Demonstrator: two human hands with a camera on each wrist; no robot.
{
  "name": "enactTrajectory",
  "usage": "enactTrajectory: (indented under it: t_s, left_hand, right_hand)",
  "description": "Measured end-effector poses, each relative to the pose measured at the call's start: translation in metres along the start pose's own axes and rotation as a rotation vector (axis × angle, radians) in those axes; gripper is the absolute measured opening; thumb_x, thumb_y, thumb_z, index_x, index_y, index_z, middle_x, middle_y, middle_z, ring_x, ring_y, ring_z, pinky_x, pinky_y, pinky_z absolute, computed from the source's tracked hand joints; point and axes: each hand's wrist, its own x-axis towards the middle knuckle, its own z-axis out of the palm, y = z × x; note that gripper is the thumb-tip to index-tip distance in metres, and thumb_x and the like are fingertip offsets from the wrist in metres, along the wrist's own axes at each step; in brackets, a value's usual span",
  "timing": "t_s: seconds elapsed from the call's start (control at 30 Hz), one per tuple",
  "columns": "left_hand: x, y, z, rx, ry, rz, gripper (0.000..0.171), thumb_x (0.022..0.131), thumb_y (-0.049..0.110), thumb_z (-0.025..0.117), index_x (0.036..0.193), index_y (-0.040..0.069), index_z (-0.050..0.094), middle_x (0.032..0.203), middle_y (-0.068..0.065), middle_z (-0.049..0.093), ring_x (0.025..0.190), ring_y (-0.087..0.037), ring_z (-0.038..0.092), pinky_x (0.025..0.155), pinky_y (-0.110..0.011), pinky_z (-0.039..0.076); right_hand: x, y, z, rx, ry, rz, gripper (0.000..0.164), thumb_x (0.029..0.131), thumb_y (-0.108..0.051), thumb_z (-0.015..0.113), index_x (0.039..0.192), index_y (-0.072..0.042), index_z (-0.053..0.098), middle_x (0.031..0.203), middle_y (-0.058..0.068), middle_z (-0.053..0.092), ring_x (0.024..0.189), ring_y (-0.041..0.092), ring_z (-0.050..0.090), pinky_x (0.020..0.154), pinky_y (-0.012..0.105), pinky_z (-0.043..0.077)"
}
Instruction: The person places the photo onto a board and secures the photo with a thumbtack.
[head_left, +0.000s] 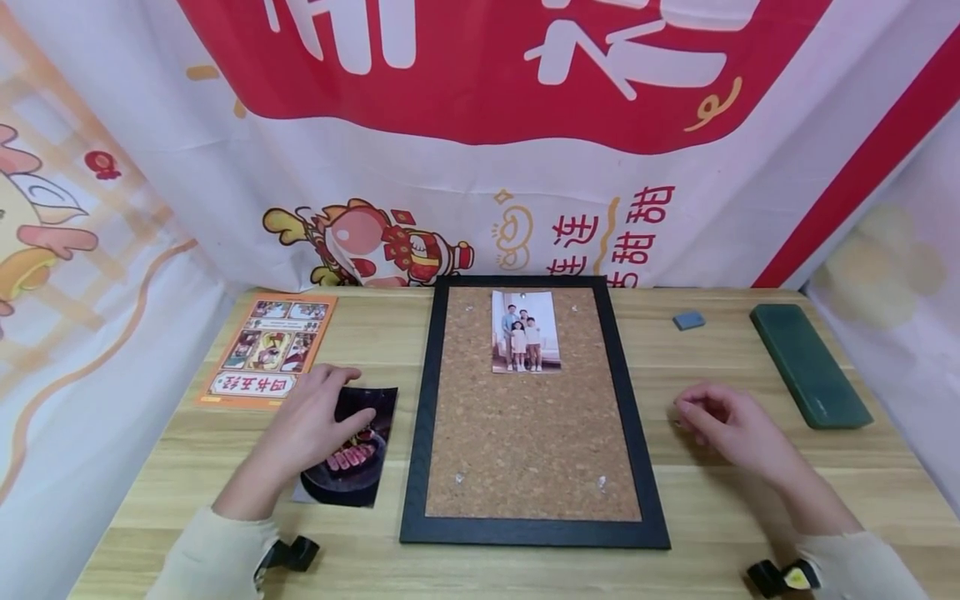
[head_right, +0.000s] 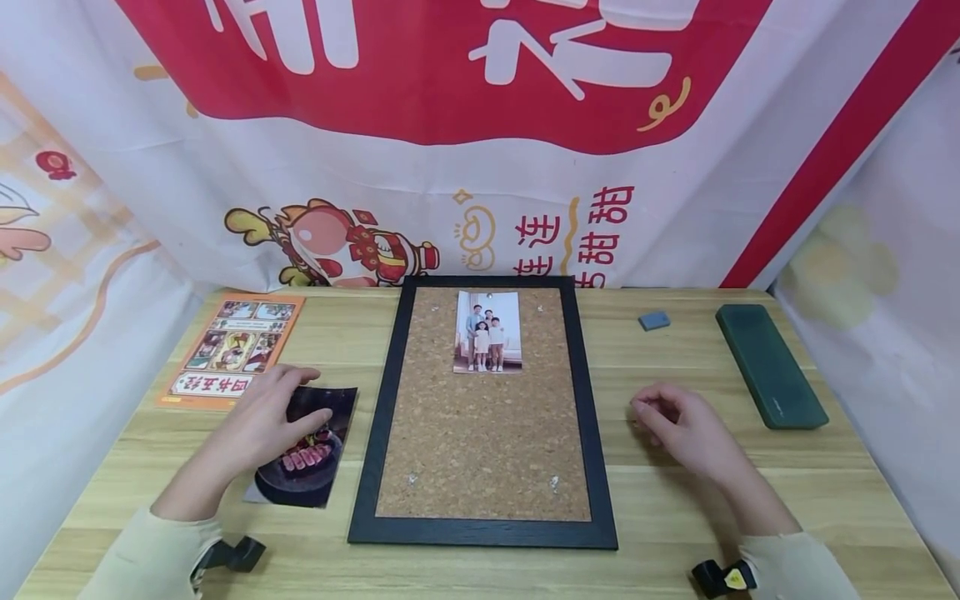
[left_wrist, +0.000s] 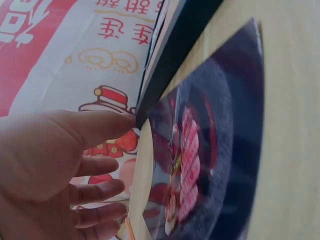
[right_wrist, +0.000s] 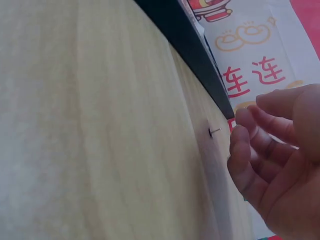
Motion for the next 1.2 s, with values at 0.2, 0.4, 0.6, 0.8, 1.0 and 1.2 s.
enactTrajectory:
  t_s: [0.2, 0.4, 0.6, 0.8, 1.0, 1.2]
  left_hand:
    - [-0.005, -0.007, 0.001, 0.011, -0.056, -0.059, 0.085, 0.095, 0.048, 0.080, 0.156, -0.002, 0.047, 0.154, -0.035, 0.043, 0.136, -0.056, 0.042, 0.110, -0.073, 0.041]
    - [-0.004, -0.011, 0.006, 0.013, -0.088, -0.075, 0.095, 0.093, 0.054, 0.081, 0.160, -0.001, 0.041, 0.156, -0.034, 0.040, 0.135, -0.056, 0.043, 0.108, -0.074, 0.043]
    - [0.002, -0.015, 0.010, -0.001, -0.114, -0.094, 0.099, 0.089, 0.056, 0.085, 0.160, 0.002, 0.041, 0.155, -0.033, 0.039, 0.131, -0.051, 0.042, 0.104, -0.071, 0.047]
    - [0.005, -0.019, 0.011, -0.089, -0.113, -0.134, 0.100, 0.087, 0.047, 0.090, 0.161, 0.004, 0.039, 0.153, -0.032, 0.032, 0.129, -0.049, 0.045, 0.103, -0.068, 0.050]
    - [0.003, -0.019, 0.012, -0.151, -0.088, -0.161, 0.091, 0.092, 0.030, 0.088, 0.163, 0.006, 0.037, 0.154, -0.030, 0.025, 0.124, -0.049, 0.054, 0.099, -0.066, 0.055]
    - [0.001, -0.019, 0.008, -0.170, -0.060, -0.211, 0.093, 0.092, 0.022, 0.086, 0.165, 0.002, 0.032, 0.161, -0.037, 0.021, 0.128, -0.059, 0.054, 0.104, -0.072, 0.051]
  right_hand:
    - [-0.006, 0.010, 0.002, -0.001, -0.013, 0.088, 0.034, 0.112, -0.030, 0.060, 0.130, -0.001, 0.065, 0.099, 0.010, 0.069, 0.077, 0.019, 0.062, 0.061, 0.033, 0.058]
    - [-0.006, 0.018, 0.003, -0.025, 0.004, 0.131, 0.034, 0.110, -0.028, 0.064, 0.131, 0.000, 0.064, 0.098, 0.010, 0.070, 0.077, 0.019, 0.062, 0.062, 0.032, 0.058]
    - [-0.002, 0.017, 0.004, -0.082, -0.004, 0.143, 0.039, 0.107, -0.031, 0.070, 0.130, -0.001, 0.065, 0.094, 0.008, 0.067, 0.076, 0.019, 0.061, 0.061, 0.031, 0.057]
    - [0.001, 0.015, 0.009, -0.144, 0.039, 0.090, 0.026, 0.106, -0.024, 0.072, 0.120, -0.002, 0.070, 0.087, 0.005, 0.065, 0.071, 0.017, 0.058, 0.058, 0.029, 0.050]
    - [0.003, 0.014, 0.013, -0.197, 0.086, 0.059, 0.018, 0.105, -0.020, 0.072, 0.112, -0.004, 0.074, 0.086, 0.003, 0.065, 0.077, 0.017, 0.055, 0.063, 0.027, 0.045]
    - [0.005, 0.015, 0.015, -0.211, 0.106, 0.052, 0.017, 0.104, -0.020, 0.073, 0.110, -0.004, 0.075, 0.086, 0.003, 0.066, 0.079, 0.018, 0.055, 0.065, 0.026, 0.042]
